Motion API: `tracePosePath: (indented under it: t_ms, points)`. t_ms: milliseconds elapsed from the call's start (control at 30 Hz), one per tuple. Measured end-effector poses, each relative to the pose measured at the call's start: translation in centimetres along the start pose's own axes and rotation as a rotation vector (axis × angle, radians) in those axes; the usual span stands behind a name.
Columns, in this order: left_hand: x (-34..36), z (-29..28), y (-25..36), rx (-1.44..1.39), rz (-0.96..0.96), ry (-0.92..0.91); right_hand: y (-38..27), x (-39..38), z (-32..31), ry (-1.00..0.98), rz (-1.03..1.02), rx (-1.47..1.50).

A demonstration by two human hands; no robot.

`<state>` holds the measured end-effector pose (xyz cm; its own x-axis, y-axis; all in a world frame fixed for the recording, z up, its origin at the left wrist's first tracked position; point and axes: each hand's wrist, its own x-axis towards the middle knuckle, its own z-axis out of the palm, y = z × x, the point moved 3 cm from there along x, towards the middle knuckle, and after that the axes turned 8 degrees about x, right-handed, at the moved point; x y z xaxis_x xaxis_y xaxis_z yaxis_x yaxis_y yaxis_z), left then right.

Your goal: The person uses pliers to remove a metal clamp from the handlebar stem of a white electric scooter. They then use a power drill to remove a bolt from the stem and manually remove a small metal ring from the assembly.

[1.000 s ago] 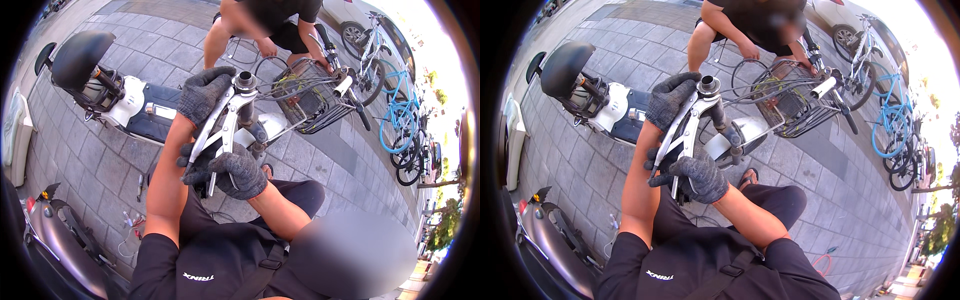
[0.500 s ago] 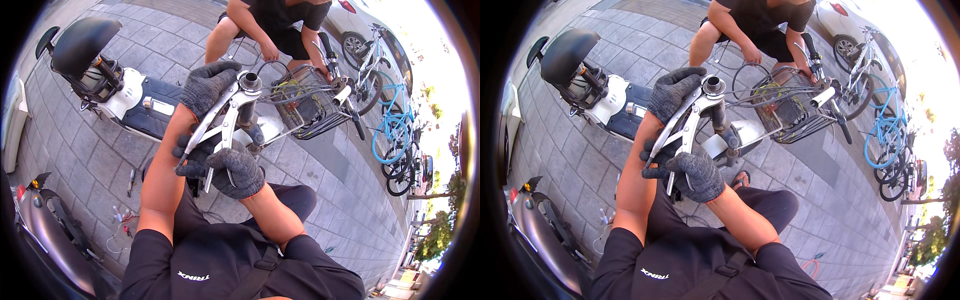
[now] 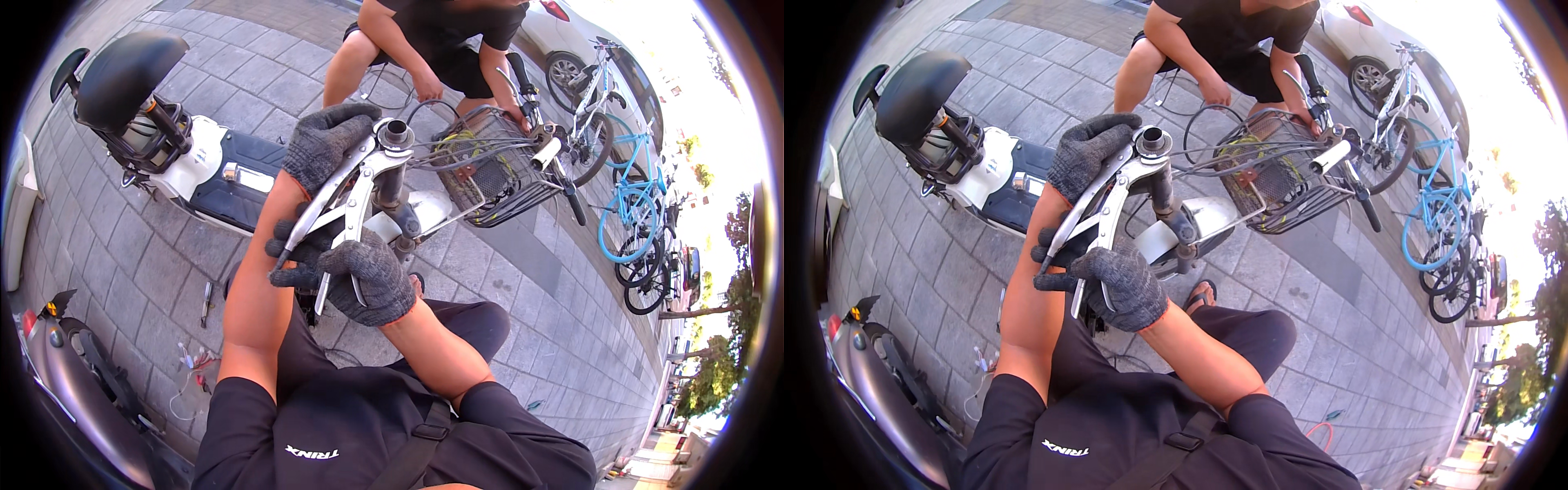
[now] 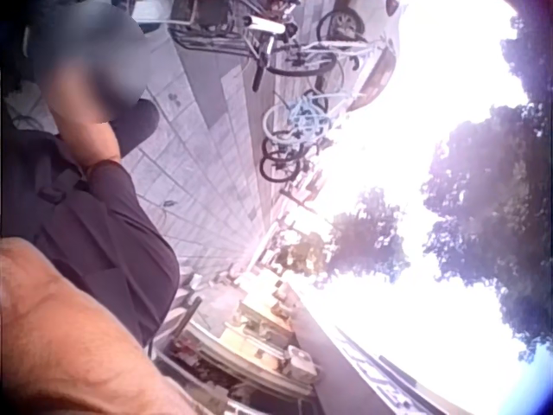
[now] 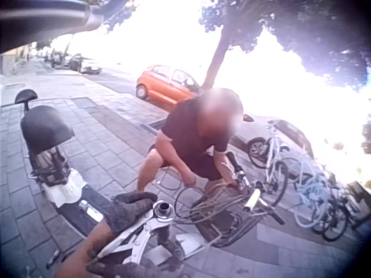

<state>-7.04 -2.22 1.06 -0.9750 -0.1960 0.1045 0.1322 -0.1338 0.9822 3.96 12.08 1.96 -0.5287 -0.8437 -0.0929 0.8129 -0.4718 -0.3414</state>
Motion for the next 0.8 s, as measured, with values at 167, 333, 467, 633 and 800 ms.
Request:
tracePosePath:
  t_ms: [167, 333, 467, 633, 800]
  points:
    - [0.2, 0.0, -0.1, 0.029, 0.026, 0.021, 0.2, 0.3, -0.3, -0.048, -0.038, 0.024]
    - [0.1, 0.0, 0.1, -0.06, -0.059, 0.011, 0.4, 0.5, -0.1, -0.046, -0.078, -0.052]
    - [0.2, -0.1, 0.0, -0.078, -0.067, -0.001, 0.2, 0.4, 0.2, -0.036, -0.079, -0.074]
    - [-0.2, 0.1, 0.8, -0.002, -0.058, 0.005, 0.1, 0.6, 0.2, -0.032, -0.067, -0.084]
    - [-0.1, 0.2, 0.4, -0.085, -0.07, -0.007, 0.5, 0.6, -0.2, -0.01, -0.068, -0.011]
